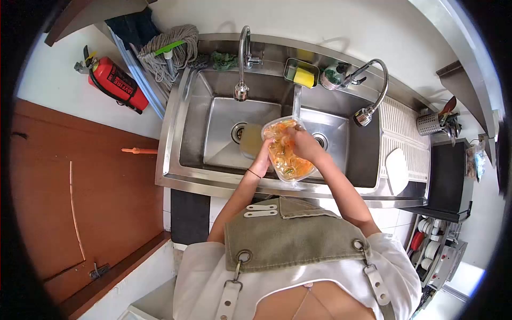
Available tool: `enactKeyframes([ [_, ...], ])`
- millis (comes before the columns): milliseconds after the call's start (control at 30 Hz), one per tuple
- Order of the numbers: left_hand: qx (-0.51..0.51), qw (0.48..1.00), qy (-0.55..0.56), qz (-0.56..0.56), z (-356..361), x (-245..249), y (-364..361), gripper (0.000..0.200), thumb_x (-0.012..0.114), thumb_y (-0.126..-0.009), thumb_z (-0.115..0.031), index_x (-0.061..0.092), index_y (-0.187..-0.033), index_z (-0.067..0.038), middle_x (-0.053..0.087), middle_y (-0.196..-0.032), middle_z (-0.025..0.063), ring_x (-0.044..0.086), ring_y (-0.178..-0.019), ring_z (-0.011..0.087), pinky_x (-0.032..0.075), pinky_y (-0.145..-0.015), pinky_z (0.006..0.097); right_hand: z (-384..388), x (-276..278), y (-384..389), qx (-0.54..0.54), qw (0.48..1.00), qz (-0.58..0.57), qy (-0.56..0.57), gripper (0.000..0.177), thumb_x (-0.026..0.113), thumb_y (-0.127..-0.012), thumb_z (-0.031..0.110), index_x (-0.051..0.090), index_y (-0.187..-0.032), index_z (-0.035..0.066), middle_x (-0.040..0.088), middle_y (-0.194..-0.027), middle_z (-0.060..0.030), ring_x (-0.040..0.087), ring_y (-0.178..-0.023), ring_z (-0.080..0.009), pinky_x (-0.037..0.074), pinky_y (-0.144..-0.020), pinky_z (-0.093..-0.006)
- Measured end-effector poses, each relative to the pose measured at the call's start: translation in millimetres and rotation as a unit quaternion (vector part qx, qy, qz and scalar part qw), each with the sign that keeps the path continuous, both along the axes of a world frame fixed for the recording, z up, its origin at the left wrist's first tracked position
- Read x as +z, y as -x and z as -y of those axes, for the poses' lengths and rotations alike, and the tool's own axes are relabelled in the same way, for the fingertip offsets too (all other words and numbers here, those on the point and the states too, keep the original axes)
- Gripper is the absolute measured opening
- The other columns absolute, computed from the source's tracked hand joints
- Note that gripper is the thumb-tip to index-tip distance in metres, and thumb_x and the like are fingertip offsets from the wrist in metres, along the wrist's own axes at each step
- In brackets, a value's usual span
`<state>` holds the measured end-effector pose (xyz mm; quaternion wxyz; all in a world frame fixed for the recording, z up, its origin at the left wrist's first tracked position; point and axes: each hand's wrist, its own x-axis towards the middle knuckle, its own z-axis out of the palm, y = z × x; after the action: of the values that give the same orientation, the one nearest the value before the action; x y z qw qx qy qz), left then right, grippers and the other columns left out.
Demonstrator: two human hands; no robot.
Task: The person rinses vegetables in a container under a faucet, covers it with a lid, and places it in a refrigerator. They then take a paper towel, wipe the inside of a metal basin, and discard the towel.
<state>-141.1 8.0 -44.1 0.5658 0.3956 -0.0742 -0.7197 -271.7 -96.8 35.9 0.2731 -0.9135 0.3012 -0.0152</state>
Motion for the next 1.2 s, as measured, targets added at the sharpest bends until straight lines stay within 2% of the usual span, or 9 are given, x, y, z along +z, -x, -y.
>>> enactKeyframes([
  [100, 0.026, 1.0, 0.003, -0.001, 1, -9, 2, 0.054, 0.044, -0.087, -0.046, 0.044, -0.127, -0.009, 0.054, -0.122, 0.0037, 0.051, -0.112, 0.0158, 0.039, -0.095, 0.033, 1, -4, -6, -0.005, 0.998, -0.009, 0.058, 0.059, 0.065, -0.07, 0.012, 0.046, -0.125, 0.011, 0.049, -0.123, -0.0244, 0.047, -0.115, -0.0385, 0.041, -0.094, -0.0442],
  [233, 0.014, 1.0, -0.006, -0.009, 1, -9, 1, 0.055, 0.037, -0.091, -0.043, 0.038, -0.132, -0.006, 0.049, -0.129, 0.0069, 0.046, -0.119, 0.0194, 0.034, -0.101, 0.0357, -10, -10, -19, 0.014, 0.992, -0.122, 0.025, 0.073, 0.072, -0.067, 0.021, 0.039, -0.132, 0.016, 0.044, -0.129, -0.0238, 0.039, -0.123, -0.0391, 0.035, -0.101, -0.0429],
  [300, 0.015, 1.0, -0.02, -0.009, 0, -7, 0, 0.055, 0.037, -0.091, -0.043, 0.038, -0.132, -0.006, 0.049, -0.129, 0.0069, 0.046, -0.119, 0.0192, 0.034, -0.101, 0.0358, -23, -12, -23, -0.013, 0.975, -0.203, 0.095, 0.082, 0.075, -0.064, 0.027, 0.034, -0.135, 0.02, 0.043, -0.129, -0.0254, 0.038, -0.123, -0.0404, 0.037, -0.099, -0.0432],
  [467, 0.005, 1.0, 0.006, -0.021, -2, -20, -1, 0.055, 0.035, -0.092, -0.043, 0.039, -0.131, -0.005, 0.051, -0.127, 0.0069, 0.048, -0.117, 0.0191, 0.036, -0.1, 0.0355, 0, -34, -17, 0.039, 0.985, -0.149, 0.08, 0.07, 0.074, -0.061, 0.02, 0.048, -0.127, 0.018, 0.057, -0.112, -0.0229, 0.051, -0.112, -0.0368, 0.044, -0.092, -0.0414],
  [533, 0.006, 1.0, -0.006, -0.01, -2, -16, 0, 0.055, 0.034, -0.092, -0.044, 0.039, -0.131, -0.005, 0.051, -0.126, 0.0071, 0.048, -0.116, 0.0191, 0.036, -0.099, 0.0355, 8, -30, -20, 0.058, 0.982, -0.176, -0.025, 0.062, 0.071, -0.062, 0.014, 0.053, -0.122, 0.015, 0.062, -0.101, -0.0199, 0.058, -0.1, -0.0352, 0.046, -0.087, -0.0418],
  [933, 0.008, 1.0, -0.003, -0.013, -5, -4, 0, 0.051, 0.032, -0.092, -0.043, 0.043, -0.127, -0.008, 0.054, -0.122, 0.005, 0.051, -0.112, 0.0171, 0.04, -0.095, 0.0332, -2, 26, -5, -0.02, 0.997, -0.072, -0.038, 0.04, 0.064, -0.074, 0.019, 0.055, -0.11, 0.004, 0.063, -0.088, -0.0232, 0.06, -0.086, -0.0372, 0.047, -0.076, -0.0454],
  [1067, 0.007, 1.0, 0.004, -0.026, -3, -5, 0, 0.052, 0.03, -0.094, -0.042, 0.04, -0.13, -0.006, 0.052, -0.126, 0.0057, 0.048, -0.117, 0.0182, 0.036, -0.1, 0.0346, -17, 20, 2, -0.067, 0.989, -0.127, -0.038, 0.042, 0.065, -0.075, 0.021, 0.052, -0.11, 0.002, 0.061, -0.098, -0.0235, 0.059, -0.088, -0.0385, 0.048, -0.076, -0.0461],
  [1133, 0.003, 0.999, 0.007, -0.033, -3, 2, 1, 0.052, 0.031, -0.094, -0.042, 0.041, -0.13, -0.006, 0.052, -0.125, 0.0056, 0.048, -0.117, 0.0181, 0.036, -0.1, 0.0345, -31, 11, 10, -0.096, 0.993, 0.018, 0.065, 0.046, 0.066, -0.074, 0.021, 0.049, -0.112, 0.002, 0.056, -0.109, -0.0224, 0.056, -0.095, -0.0392, 0.048, -0.078, -0.0459],
  [1200, 0.0, 0.999, 0.01, -0.038, -2, 8, 0, 0.051, 0.031, -0.094, -0.042, 0.042, -0.129, -0.006, 0.052, -0.125, 0.0055, 0.048, -0.117, 0.018, 0.035, -0.1, 0.0344, -45, 12, 14, -0.095, 0.991, -0.003, 0.093, 0.049, 0.067, -0.072, 0.02, 0.047, -0.113, 0.002, 0.053, -0.113, -0.0219, 0.053, -0.099, -0.0393, 0.048, -0.08, -0.0449],
])
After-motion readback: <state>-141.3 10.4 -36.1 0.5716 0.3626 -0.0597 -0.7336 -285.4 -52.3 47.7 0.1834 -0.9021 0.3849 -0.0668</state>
